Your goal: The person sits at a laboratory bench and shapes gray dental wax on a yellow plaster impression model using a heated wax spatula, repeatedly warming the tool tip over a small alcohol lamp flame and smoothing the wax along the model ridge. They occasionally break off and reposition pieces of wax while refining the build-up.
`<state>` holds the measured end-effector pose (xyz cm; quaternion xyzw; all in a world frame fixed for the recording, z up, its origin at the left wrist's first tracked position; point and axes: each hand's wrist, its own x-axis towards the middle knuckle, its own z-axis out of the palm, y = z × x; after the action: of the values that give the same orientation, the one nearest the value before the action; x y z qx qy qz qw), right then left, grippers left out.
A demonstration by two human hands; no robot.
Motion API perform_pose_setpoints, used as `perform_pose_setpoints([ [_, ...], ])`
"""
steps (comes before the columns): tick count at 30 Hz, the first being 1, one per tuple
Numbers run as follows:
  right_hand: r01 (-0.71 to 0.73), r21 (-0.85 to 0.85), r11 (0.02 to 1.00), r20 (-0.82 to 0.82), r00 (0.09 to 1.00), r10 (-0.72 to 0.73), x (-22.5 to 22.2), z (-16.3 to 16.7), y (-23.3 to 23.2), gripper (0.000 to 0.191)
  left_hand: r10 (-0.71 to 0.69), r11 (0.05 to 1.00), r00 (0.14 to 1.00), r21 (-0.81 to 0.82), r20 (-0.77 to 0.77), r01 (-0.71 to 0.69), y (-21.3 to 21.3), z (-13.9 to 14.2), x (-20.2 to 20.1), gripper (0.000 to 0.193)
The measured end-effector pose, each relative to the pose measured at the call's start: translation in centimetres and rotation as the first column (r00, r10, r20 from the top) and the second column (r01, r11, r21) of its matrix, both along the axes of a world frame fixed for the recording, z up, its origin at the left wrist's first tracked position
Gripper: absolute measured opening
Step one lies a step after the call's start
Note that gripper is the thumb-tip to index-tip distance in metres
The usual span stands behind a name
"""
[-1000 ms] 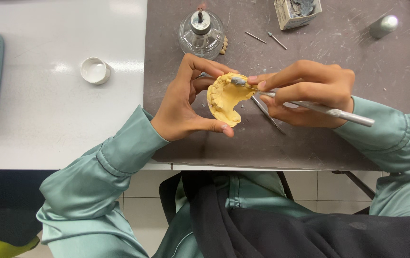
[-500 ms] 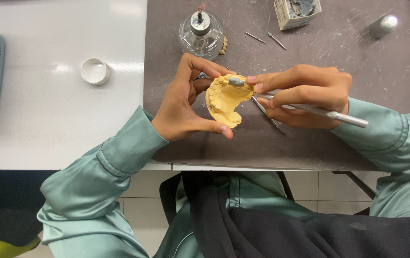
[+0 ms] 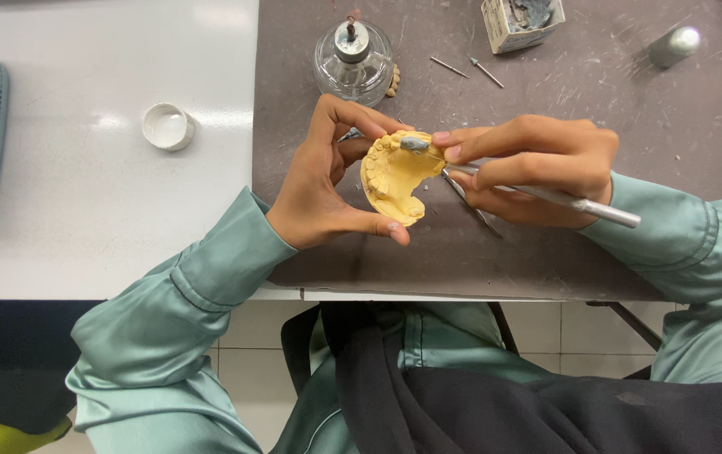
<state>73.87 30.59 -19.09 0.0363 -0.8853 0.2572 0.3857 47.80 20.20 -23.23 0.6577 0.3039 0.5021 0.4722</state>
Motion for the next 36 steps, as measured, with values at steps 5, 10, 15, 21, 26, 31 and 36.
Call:
perform_pose_setpoints([
  [5, 0.009, 0.047, 0.999, 0.066, 0.998, -0.012, 0.3, 0.2, 0.0, 0.018, 0.005, 1.000, 1.000, 0.030, -0.026, -0.004, 0.2, 0.0, 0.0, 0.085],
  [10, -0.037, 0.044, 0.998, 0.095, 0.995, 0.033, 0.4, 0.6, 0.2, 0.019, 0.007, 1.000, 1.000, 0.023, -0.009, -0.007, 0.1, 0.0, 0.0, 0.085],
  [15, -0.009, 0.019, 1.000, 0.086, 0.996, 0.007, 0.4, 0.7, 0.1, 0.018, 0.002, 1.000, 1.000, 0.016, -0.001, -0.001, 0.1, 0.1, -0.1, 0.082],
  [21, 0.009, 0.044, 0.999, 0.100, 0.995, -0.014, 0.3, 1.0, 0.0, 0.018, 0.004, 1.000, 1.000, 0.022, -0.010, -0.004, 0.1, 0.2, -0.1, 0.084],
  [26, -0.037, 0.034, 0.999, 0.113, 0.993, 0.033, 0.1, 1.3, 0.3, 0.019, -0.009, 1.000, 1.000, 0.000, 0.015, 0.009, 0.1, 0.4, -0.3, 0.082],
  [31, 0.012, 0.004, 1.000, 0.051, 0.999, -0.012, -0.2, 1.2, 0.0, 0.018, -0.010, 1.000, 1.000, 0.025, 0.006, 0.010, 0.2, 0.5, -0.5, 0.082],
  [36, -0.037, 0.037, 0.999, 0.112, 0.993, 0.033, 0.1, 1.3, 0.4, 0.018, 0.000, 0.999, 1.000, 0.053, -0.023, 0.001, 0.4, 0.4, -0.5, 0.084],
])
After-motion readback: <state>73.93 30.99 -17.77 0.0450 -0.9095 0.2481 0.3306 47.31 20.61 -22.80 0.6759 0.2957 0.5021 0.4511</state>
